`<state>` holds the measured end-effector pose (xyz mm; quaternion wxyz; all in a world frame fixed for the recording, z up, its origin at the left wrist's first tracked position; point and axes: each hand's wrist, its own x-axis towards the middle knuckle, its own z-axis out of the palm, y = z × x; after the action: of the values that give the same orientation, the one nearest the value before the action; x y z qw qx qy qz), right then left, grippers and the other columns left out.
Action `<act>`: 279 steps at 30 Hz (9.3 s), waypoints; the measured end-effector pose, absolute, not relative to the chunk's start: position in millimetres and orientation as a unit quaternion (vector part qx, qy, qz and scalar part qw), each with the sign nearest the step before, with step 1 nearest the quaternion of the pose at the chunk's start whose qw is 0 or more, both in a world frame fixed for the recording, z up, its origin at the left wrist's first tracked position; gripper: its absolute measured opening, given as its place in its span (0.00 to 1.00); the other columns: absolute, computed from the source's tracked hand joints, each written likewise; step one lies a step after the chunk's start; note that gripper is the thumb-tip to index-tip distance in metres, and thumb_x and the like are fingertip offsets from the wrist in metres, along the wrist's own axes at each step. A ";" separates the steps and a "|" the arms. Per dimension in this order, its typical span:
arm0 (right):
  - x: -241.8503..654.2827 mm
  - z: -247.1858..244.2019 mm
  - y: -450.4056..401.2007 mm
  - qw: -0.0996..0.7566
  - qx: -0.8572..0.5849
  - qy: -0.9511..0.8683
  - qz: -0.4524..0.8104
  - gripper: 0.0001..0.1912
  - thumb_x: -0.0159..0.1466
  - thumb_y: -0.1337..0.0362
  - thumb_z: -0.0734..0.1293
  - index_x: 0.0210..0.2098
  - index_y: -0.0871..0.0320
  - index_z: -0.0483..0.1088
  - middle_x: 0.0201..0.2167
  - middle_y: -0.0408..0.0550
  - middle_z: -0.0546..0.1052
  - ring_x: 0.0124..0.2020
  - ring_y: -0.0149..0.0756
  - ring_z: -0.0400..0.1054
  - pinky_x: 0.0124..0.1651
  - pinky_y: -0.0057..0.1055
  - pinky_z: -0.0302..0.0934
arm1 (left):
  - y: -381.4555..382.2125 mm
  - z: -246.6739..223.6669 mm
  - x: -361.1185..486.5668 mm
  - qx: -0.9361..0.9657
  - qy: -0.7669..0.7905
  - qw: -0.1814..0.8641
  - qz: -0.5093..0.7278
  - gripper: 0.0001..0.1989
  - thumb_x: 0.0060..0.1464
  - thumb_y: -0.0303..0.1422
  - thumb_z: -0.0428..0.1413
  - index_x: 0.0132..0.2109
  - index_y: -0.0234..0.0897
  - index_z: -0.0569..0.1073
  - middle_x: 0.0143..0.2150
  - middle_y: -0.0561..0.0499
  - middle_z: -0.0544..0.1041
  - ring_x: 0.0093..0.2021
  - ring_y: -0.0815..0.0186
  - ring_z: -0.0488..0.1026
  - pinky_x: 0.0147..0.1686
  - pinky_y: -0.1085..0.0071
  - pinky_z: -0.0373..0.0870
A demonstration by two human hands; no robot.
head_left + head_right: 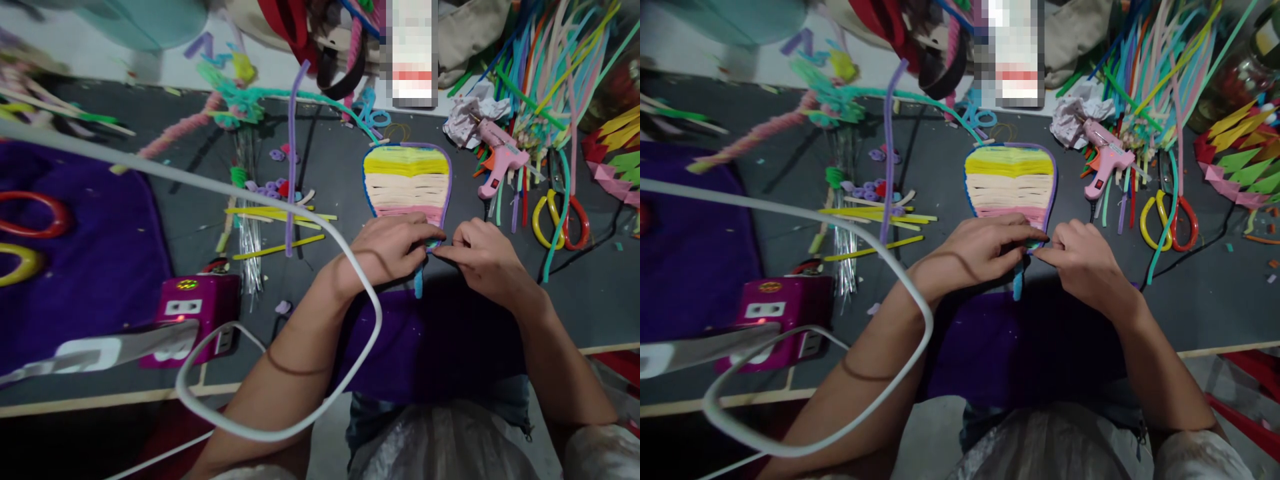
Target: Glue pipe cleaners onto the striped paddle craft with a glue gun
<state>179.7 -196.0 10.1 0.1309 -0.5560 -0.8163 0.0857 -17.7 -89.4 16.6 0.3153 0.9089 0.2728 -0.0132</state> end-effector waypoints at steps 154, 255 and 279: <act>196.4 -2.7 -158.1 0.068 -0.688 -0.721 -0.033 0.27 0.72 0.68 0.56 0.66 0.58 0.71 0.41 0.57 0.73 0.42 0.48 0.62 0.43 0.40 0.54 | -87.2 12.9 -13.4 0.924 0.263 0.277 0.011 0.23 0.61 0.30 0.52 0.61 0.47 0.79 0.56 0.50 0.82 0.56 0.59 0.79 0.50 0.70 0.71; 195.5 14.5 -149.0 0.105 -0.694 -0.712 -0.023 0.20 0.71 0.68 0.61 0.52 0.53 0.83 0.37 0.54 0.74 0.41 0.46 0.65 0.42 0.40 0.55 | -84.2 10.5 -12.7 0.923 0.255 0.288 0.008 0.23 0.62 0.30 0.53 0.61 0.45 0.79 0.58 0.50 0.81 0.56 0.59 0.78 0.50 0.71 0.70; 179.4 9.2 -191.5 0.120 -0.607 -0.771 0.149 0.19 0.70 0.71 0.64 0.51 0.50 0.84 0.36 0.49 0.74 0.42 0.42 0.65 0.44 0.37 0.57 | -70.5 8.2 -33.4 0.874 0.215 0.429 0.078 0.17 0.53 0.24 0.55 0.51 0.34 0.77 0.41 0.49 0.79 0.39 0.66 0.74 0.40 0.73 0.69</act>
<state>179.4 -191.5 9.2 0.1195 -0.6072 -0.7713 0.1486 -33.4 -70.5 8.2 0.4289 0.8739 0.2151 0.0781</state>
